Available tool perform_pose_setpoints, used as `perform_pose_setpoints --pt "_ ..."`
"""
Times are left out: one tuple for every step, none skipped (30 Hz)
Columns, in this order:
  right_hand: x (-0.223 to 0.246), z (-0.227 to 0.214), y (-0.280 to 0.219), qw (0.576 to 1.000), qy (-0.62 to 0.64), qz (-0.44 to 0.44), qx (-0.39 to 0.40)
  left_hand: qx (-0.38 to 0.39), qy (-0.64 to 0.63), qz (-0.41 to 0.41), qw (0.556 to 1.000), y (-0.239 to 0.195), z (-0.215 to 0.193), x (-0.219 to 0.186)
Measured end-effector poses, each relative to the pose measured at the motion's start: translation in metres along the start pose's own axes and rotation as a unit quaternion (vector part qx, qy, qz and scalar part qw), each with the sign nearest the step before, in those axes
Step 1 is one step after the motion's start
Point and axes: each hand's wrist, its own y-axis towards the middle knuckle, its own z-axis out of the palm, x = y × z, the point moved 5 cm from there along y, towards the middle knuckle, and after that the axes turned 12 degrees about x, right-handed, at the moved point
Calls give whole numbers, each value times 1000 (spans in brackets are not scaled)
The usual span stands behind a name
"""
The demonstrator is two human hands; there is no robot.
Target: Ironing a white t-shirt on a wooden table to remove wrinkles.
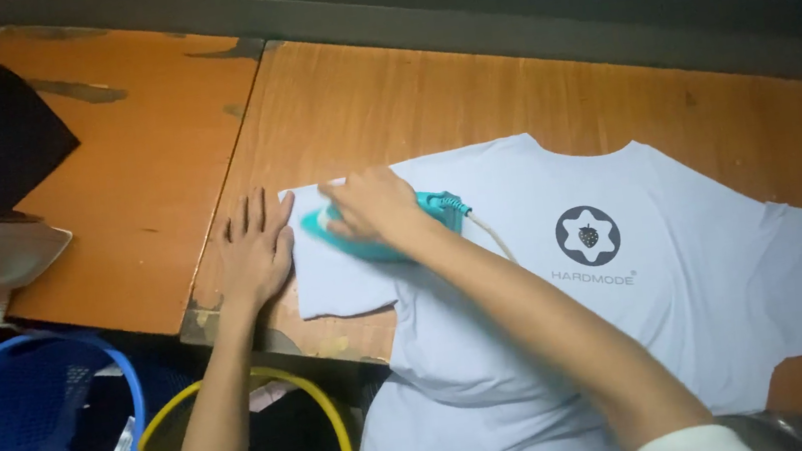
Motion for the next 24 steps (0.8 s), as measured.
perform_pose_setpoints --pt "5 -3 -9 999 10 -30 41 -4 0 6 1000 -1 0 0" --pt "10 -6 -19 995 20 -60 82 -7 0 12 1000 -1 0 -1" --pt "8 -4 -14 994 20 -62 85 -5 -2 10 1000 -1 1 0" --pt "4 -2 -9 996 35 -38 77 -6 -12 12 1000 -1 2 0" --pt "-1 -1 -3 996 53 -14 66 -8 -19 15 1000 0 1 0" --pt "-1 6 4 996 55 -15 67 -6 -18 14 1000 0 4 1" --pt "-2 9 11 998 34 -7 48 -9 -16 12 1000 1 5 2" --pt "-2 13 19 999 13 2 29 -13 -15 9 1000 2 6 3" --pt "-1 13 12 999 14 2 29 -11 -14 9 1000 0 5 2" --pt "5 13 5 999 -10 -30 27 -10 -15 8 1000 -1 4 1" --pt "8 11 0 997 -36 -61 23 -11 -16 8 1000 0 2 0" --pt "11 1 -14 997 -37 -59 22 -12 -16 9 1000 1 3 2" --pt "17 -5 -27 993 -27 -97 67 -7 -17 7 1000 2 5 3" --pt "24 -10 -41 985 -16 -134 111 -2 -19 5 1000 3 7 5" --pt "22 -6 -38 984 -17 -136 113 -1 -21 4 1000 3 6 4" --pt "20 -2 -35 985 -17 -129 109 -3 -18 6 1000 3 5 3" --pt "19 1 -31 987 -16 -123 103 -3 -13 8 1000 3 3 3" --pt "20 8 -23 987 -14 -123 104 -2 -13 8 1000 0 1 1" --pt "19 14 -15 990 -8 -104 91 5 -15 3 1000 -1 -1 -1" --pt "17 20 -6 993 -3 -84 77 12 -17 -2 1000 -2 -3 -2" --pt "19 17 -10 994 -1 -83 77 14 -16 -1 1000 -3 -3 -3" --pt "22 16 -13 991 -19 -102 87 17 -18 -5 1000 -3 -4 -2" --pt "24 14 -17 987 -40 -119 97 19 -23 -8 1000 -2 -4 -3" --pt "26 8 -26 988 -40 -117 97 19 -23 -6 1000 0 -2 -1"
